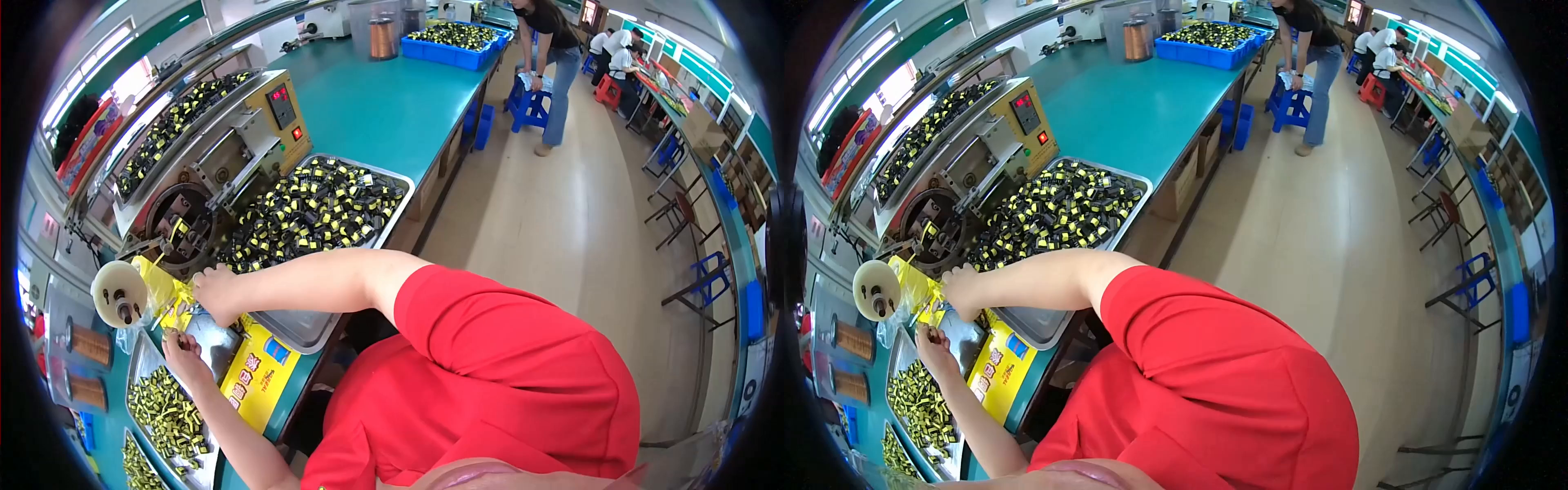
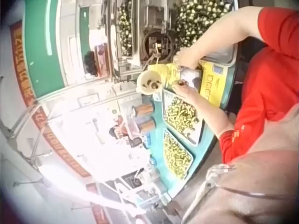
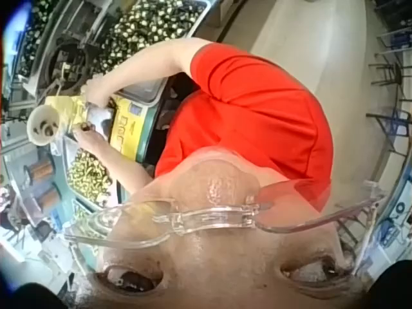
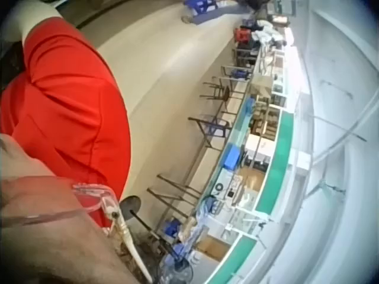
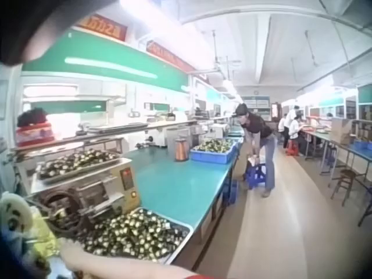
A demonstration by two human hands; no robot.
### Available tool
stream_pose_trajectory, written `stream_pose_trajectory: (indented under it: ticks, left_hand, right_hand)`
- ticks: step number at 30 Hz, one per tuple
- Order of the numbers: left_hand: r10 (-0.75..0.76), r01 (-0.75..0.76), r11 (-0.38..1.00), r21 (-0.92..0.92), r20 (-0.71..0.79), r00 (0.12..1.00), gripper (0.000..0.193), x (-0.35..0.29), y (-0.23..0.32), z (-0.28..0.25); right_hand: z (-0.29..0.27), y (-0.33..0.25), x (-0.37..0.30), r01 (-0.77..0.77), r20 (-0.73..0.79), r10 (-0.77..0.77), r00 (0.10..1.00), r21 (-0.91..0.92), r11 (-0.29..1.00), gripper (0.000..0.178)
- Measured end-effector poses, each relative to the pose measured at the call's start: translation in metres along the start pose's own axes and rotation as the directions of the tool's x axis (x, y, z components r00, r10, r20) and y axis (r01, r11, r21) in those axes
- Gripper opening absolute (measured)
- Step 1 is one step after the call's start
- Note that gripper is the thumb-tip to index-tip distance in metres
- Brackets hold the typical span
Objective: The person assembles small electronic components by hand, applying yellow labels to them and using pliers to cut them.
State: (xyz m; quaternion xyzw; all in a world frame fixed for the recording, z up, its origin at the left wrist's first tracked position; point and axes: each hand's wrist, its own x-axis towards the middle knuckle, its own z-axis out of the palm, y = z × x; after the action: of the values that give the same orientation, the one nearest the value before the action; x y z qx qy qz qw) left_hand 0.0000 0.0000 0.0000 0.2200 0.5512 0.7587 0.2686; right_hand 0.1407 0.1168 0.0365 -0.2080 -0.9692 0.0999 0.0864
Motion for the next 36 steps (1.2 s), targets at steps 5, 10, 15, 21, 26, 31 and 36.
stream_pose_trajectory:
  ticks: [5,10,15,21,26,31,36]
  left_hand:
    - [-0.055,0.056,0.998,-0.012,0.035,0.998,0.014,-0.007,-0.007,0.006]
    - [-0.066,0.073,0.996,-0.047,0.141,0.988,0.034,-0.026,-0.001,-0.002]
    - [-0.003,-0.001,1.0,0.011,0.298,0.954,0.02,-0.016,-0.012,0.023]
    - [0.044,-0.09,0.987,0.135,0.314,0.948,0.017,-0.021,-0.004,0.016]
    - [-0.024,-0.041,0.981,0.192,0.32,0.947,0.019,-0.024,-0.007,0.015]
    - [-0.073,0.001,0.976,0.22,0.318,0.945,0.018,-0.029,-0.005,0.018]
    - [-0.128,-0.056,0.871,0.488,0.335,0.933,0.019,-0.037,0.009,0.021]
  right_hand:
    - [-0.014,0.014,-0.023,0.072,-0.087,-0.073,0.994,-0.013,0.997,0.049]
    - [-0.023,0.01,-0.027,0.161,-0.064,-0.165,0.984,-0.064,0.985,0.049]
    - [-0.033,0.032,-0.042,0.212,-0.213,-0.223,0.951,-0.076,0.974,0.051]
    - [-0.025,0.03,-0.039,0.352,-0.309,-0.366,0.878,-0.103,0.93,0.051]
    - [-0.02,0.029,-0.035,0.361,-0.274,-0.381,0.883,-0.119,0.925,0.054]
    - [-0.016,0.032,-0.038,0.377,-0.207,-0.387,0.899,-0.088,0.922,0.058]
    - [-0.013,0.04,-0.04,0.349,-0.186,-0.355,0.916,-0.065,0.935,0.059]
